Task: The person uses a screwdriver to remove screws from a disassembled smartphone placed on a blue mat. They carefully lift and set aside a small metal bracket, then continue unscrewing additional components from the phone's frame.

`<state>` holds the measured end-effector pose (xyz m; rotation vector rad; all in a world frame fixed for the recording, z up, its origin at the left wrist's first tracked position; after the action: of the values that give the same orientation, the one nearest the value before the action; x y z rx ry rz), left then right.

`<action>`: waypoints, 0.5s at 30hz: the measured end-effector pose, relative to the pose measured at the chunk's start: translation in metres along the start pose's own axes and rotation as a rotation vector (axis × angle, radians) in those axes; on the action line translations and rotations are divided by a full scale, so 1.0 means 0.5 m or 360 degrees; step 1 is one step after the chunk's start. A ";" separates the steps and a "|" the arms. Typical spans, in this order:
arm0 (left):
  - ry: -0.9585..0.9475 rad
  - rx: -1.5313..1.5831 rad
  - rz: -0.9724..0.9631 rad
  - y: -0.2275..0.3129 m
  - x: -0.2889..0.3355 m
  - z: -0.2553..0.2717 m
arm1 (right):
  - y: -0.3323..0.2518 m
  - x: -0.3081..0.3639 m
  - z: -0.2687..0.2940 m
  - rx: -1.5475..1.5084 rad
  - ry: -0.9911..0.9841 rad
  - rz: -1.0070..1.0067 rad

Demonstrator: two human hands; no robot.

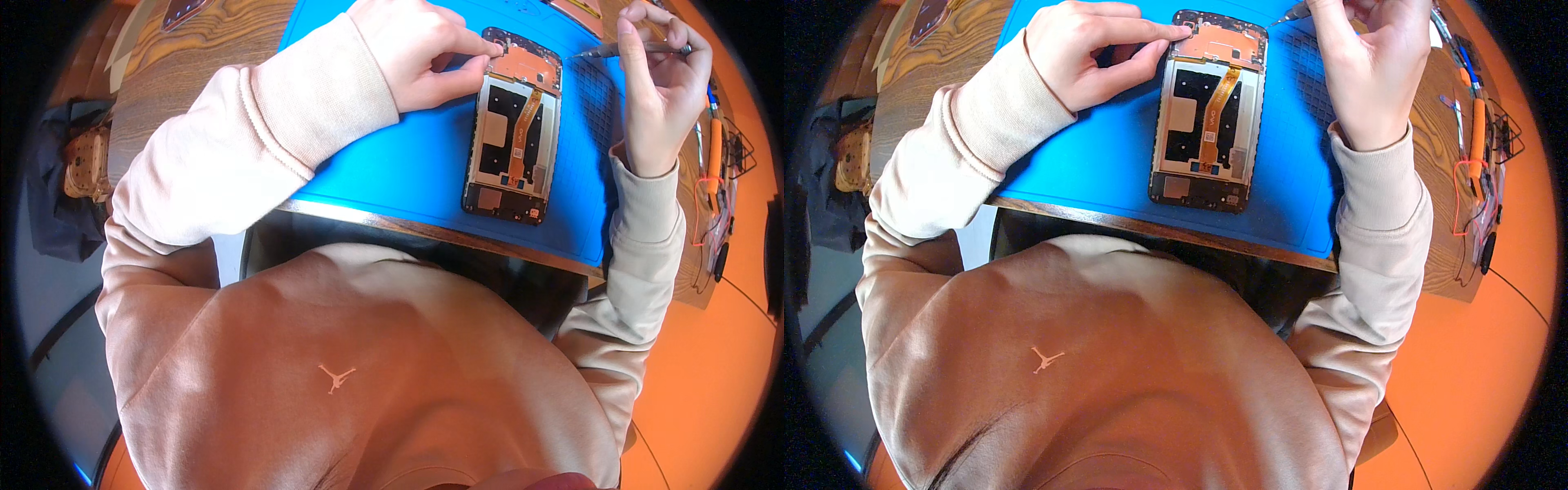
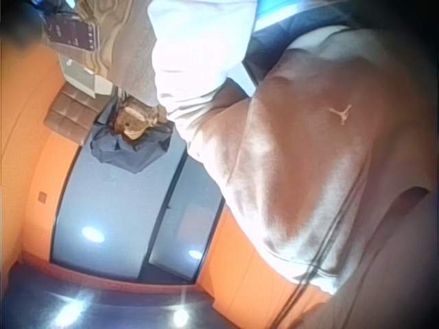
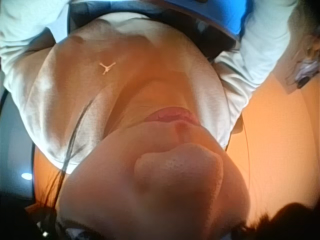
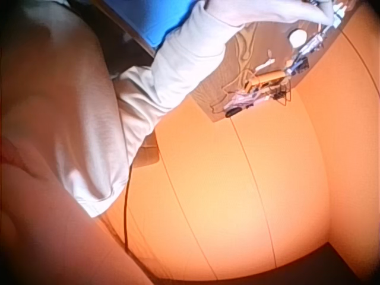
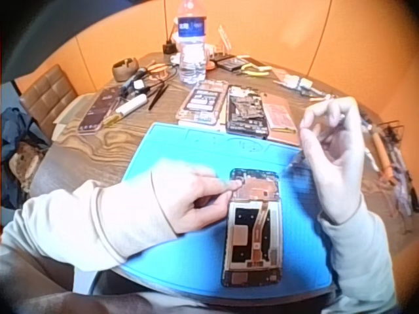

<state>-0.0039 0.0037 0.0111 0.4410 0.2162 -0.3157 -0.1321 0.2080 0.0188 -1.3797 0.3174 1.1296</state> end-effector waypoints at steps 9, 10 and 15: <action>0.0010 0.0012 -0.0005 -0.005 -0.002 -0.002 | 0.012 0.006 -0.002 -0.0004 -0.0013 -0.0155; 0.0047 0.0010 -0.0039 -0.004 -0.002 -0.002 | 0.011 0.009 -0.006 0.0054 -0.0013 -0.0101; 0.0033 -0.0018 -0.0068 -0.003 -0.005 -0.006 | 0.008 0.017 -0.026 -0.0082 -0.0028 -0.0146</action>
<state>-0.0071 0.0042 0.0086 0.4291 0.2475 -0.3516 -0.1256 0.1997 0.0070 -1.4145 0.2114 1.0797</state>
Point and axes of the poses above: each hand's wrist, its own x-axis away from the middle knuckle, its own z-axis out of the back of the hand, y = z × x, the point moved 1 cm from there along -x, towards the middle knuckle, and after that the axes turned 10 degrees about -x, right-handed, at the moved point
